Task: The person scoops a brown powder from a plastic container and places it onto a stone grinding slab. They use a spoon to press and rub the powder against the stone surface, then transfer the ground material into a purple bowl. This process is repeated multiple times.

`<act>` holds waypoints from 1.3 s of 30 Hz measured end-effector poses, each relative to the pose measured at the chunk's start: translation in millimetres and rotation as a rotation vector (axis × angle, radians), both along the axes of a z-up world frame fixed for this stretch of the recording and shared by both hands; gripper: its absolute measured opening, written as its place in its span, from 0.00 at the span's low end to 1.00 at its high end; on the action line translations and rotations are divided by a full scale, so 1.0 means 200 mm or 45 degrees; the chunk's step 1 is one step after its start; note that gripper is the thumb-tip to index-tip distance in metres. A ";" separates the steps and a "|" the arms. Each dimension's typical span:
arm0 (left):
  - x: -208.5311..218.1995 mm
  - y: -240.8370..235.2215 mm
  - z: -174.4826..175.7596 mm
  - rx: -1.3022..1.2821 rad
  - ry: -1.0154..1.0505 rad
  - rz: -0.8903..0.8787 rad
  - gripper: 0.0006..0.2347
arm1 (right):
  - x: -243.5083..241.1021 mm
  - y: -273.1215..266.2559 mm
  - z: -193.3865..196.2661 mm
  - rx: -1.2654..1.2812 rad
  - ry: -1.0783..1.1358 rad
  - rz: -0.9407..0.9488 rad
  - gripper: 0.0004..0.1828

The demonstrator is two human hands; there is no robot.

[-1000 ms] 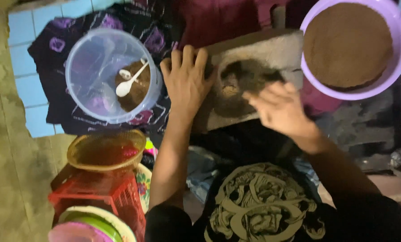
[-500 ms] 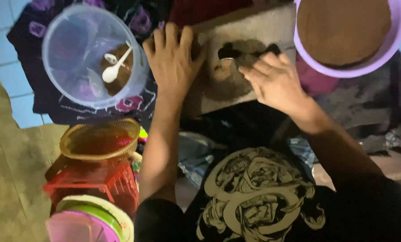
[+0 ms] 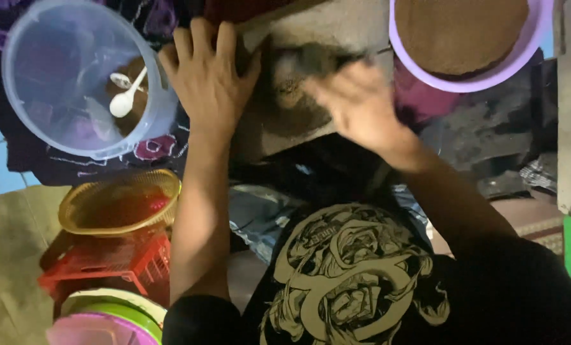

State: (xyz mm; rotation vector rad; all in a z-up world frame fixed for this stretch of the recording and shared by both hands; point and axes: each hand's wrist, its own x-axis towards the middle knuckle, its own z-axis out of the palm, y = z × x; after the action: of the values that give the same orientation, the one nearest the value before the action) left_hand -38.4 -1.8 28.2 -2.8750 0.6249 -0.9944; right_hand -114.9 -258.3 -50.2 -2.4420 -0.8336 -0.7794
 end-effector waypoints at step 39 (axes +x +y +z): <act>0.02 -0.02 0.02 0.001 0.042 0.024 0.21 | -0.23 -0.15 0.24 -0.659 -0.609 -0.053 0.12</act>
State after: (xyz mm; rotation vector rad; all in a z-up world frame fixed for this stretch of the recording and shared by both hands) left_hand -34.9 -5.2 32.0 -2.8962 0.5990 -0.9460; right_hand -160.0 -289.1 -1.8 -2.7578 -1.2973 -1.3357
